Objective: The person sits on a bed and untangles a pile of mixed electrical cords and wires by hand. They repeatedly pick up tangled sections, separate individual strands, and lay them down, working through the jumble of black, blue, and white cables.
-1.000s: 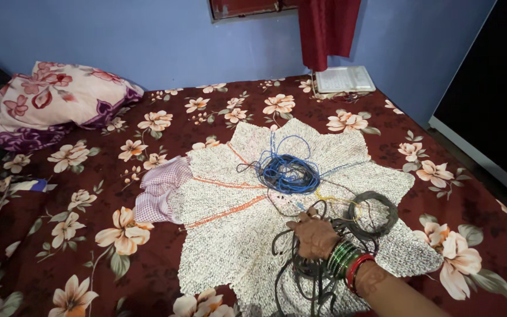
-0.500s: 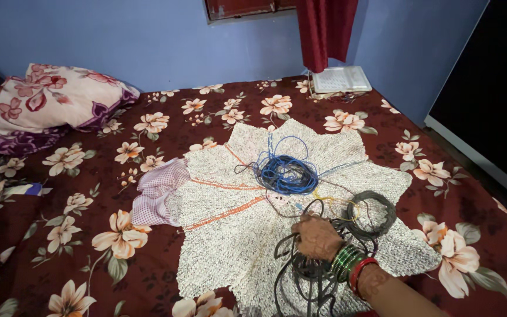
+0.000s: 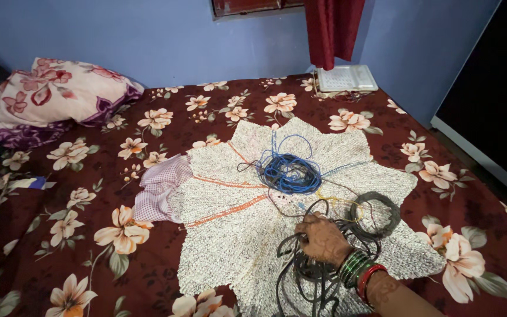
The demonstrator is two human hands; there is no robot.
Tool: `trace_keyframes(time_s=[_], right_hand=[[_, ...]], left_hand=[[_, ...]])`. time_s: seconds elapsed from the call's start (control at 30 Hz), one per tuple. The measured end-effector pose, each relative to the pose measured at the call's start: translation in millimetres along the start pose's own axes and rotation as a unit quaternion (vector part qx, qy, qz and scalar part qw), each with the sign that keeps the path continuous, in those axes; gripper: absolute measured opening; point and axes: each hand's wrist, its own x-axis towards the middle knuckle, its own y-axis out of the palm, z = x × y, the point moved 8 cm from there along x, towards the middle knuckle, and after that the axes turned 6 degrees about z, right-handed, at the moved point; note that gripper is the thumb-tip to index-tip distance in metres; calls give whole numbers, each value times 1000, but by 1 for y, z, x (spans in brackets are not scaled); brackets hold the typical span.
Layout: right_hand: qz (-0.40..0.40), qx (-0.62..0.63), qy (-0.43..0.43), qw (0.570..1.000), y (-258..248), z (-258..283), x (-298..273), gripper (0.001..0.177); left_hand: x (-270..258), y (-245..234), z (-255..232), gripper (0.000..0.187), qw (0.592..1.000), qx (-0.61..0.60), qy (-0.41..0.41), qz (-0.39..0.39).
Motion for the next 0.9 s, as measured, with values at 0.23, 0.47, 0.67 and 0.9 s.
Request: trace_keyframes(time_s=[0.23,0.47,0.67,0.9], right_hand=[[-73,-25,-139,987,3,7,15,31],[86,24,40,995,1,-6,19,25],[-73,21,69,995,-2,-50,36,22],[-187,36,172,966,-34,-113,54,20]], left_hand=[[10,-4,-10,83,1000,19,-3,9],[23,58,-91,97,978,72,137,137],[-8,157,-163,73,947,219,142,187],[35,97,-205,20,965,-231,74,100]])
